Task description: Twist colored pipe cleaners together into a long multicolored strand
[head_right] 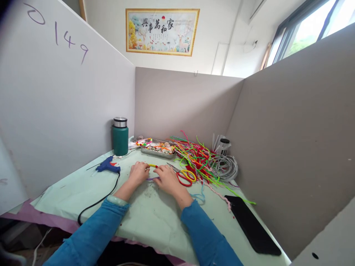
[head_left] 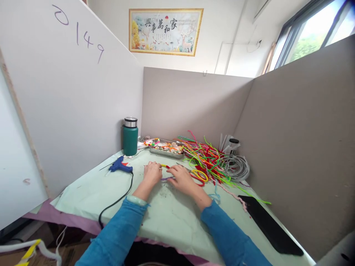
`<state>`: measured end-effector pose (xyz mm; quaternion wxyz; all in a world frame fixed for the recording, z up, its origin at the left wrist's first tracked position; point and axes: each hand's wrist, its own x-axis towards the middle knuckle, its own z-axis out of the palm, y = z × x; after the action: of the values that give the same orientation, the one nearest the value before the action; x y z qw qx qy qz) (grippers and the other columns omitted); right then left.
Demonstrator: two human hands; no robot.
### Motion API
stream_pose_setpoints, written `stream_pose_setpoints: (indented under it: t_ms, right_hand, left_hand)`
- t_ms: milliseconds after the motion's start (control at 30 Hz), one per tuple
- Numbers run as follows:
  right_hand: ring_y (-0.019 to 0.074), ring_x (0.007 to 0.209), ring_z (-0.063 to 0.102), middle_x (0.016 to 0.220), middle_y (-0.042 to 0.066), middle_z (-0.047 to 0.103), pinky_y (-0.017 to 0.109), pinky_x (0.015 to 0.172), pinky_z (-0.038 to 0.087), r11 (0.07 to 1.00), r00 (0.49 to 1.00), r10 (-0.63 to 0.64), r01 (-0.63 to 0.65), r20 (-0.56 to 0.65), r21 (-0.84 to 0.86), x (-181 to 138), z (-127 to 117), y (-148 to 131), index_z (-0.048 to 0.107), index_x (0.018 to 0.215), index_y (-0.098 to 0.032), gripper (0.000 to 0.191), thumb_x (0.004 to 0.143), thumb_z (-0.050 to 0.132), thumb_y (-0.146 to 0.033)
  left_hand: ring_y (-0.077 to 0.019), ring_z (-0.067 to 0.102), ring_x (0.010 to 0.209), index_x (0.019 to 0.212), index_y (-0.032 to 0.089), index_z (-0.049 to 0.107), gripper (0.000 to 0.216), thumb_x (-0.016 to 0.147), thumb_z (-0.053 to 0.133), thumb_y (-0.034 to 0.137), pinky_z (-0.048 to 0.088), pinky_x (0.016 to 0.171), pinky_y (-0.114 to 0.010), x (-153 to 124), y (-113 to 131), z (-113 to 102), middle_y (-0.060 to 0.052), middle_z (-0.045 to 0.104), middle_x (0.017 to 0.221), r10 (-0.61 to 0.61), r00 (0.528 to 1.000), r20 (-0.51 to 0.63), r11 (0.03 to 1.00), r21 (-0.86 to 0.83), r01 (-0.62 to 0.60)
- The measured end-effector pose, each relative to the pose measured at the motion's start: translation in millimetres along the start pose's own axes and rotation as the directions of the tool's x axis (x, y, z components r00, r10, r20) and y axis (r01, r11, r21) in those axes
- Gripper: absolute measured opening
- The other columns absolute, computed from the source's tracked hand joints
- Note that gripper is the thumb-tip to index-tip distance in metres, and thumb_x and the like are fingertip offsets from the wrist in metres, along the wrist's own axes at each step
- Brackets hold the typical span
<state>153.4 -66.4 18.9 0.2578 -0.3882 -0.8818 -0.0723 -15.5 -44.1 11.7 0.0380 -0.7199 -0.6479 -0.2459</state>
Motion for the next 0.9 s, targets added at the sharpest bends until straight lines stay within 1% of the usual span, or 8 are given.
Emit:
stream_pose_setpoints:
  t_ms: [167,300,400,500,567,667,767,900]
  right_hand:
    - [0.0203,0.091,0.048,0.087,0.005,0.061,0.034,0.081,0.034,0.992,0.996,0.091,-0.089,0.025,-0.089,-5,22,-3,0.059,0.084,-0.02,0.008,0.083,0.052,-0.022]
    - [0.0214,0.091,0.048,0.089,0.007,0.06,0.034,0.078,0.035,0.985,0.983,0.166,-0.17,-0.081,-0.038,-9,21,10,0.057,0.086,-0.019,0.01,0.084,0.048,-0.021]
    - [0.022,0.092,0.048,0.092,0.008,0.059,0.034,0.08,0.036,0.978,0.966,0.203,-0.192,-0.161,0.079,-10,17,16,0.057,0.088,-0.018,0.01,0.082,0.049,-0.021]
    - [0.0221,0.095,0.049,0.101,0.01,0.057,0.035,0.082,0.038,0.947,0.921,0.275,-0.21,-0.275,0.245,-9,16,23,0.055,0.1,-0.017,0.022,0.079,0.052,-0.023]
    - [0.0205,0.091,0.053,0.104,0.01,0.057,0.034,0.081,0.04,0.882,0.858,0.398,-0.261,-0.325,0.392,-8,17,29,0.052,0.105,-0.016,0.027,0.079,0.05,-0.023]
    - [0.0172,0.078,0.058,0.098,0.008,0.061,0.031,0.072,0.045,0.701,0.768,0.591,-0.336,-0.249,0.629,-7,21,37,0.054,0.102,-0.016,0.026,0.08,0.044,-0.025]
    - [0.0153,0.065,0.059,0.086,0.004,0.063,0.027,0.058,0.046,0.571,0.784,0.612,-0.343,-0.109,0.746,-7,25,40,0.056,0.096,-0.018,0.024,0.08,0.043,-0.03]
    - [0.0129,0.053,0.056,0.071,0.0,0.061,0.024,0.048,0.042,0.543,0.813,0.578,-0.326,-0.064,0.774,-6,29,36,0.057,0.084,-0.019,0.018,0.077,0.048,-0.032]
  left_hand:
    - [-0.023,0.053,0.088,0.079,0.017,0.068,0.029,0.082,0.04,0.026,0.035,0.078,-0.033,-3,7,0,-0.011,0.065,0.084,0.157,0.987,0.032,0.986,-0.056,-0.156]
    - [-0.0195,0.056,0.079,0.079,0.019,0.068,0.033,0.084,0.038,0.033,0.036,0.074,-0.028,-6,14,3,-0.008,0.066,0.08,0.333,0.938,0.096,0.925,-0.225,-0.306]
    - [-0.0171,0.056,0.071,0.084,0.02,0.067,0.028,0.083,0.041,0.031,0.037,0.069,-0.025,-6,17,7,-0.006,0.066,0.074,0.399,0.912,0.099,0.875,-0.337,-0.346]
    - [-0.0149,0.055,0.064,0.093,0.019,0.065,0.026,0.08,0.043,0.024,0.037,0.065,-0.024,-4,18,10,-0.002,0.063,0.065,0.373,0.923,0.099,0.846,-0.445,-0.294]
    - [-0.013,0.053,0.059,0.105,0.019,0.061,0.032,0.078,0.043,0.021,0.038,0.063,-0.023,-3,19,11,0.0,0.061,0.062,0.326,0.938,0.114,0.819,-0.529,-0.221]
    - [-0.0102,0.049,0.05,0.108,0.019,0.059,0.036,0.077,0.042,0.022,0.037,0.055,-0.022,-1,20,11,0.001,0.061,0.064,0.271,0.947,0.17,0.77,-0.628,-0.108]
    - [-0.0092,0.047,0.048,0.096,0.017,0.063,0.029,0.075,0.045,0.027,0.035,0.05,-0.021,0,20,12,0.001,0.06,0.064,0.263,0.941,0.214,0.746,-0.664,-0.057]
    - [-0.0097,0.049,0.053,0.092,0.015,0.063,0.028,0.072,0.048,0.028,0.035,0.05,-0.02,5,25,12,0.0,0.062,0.066,0.274,0.941,0.197,0.719,-0.692,-0.065]
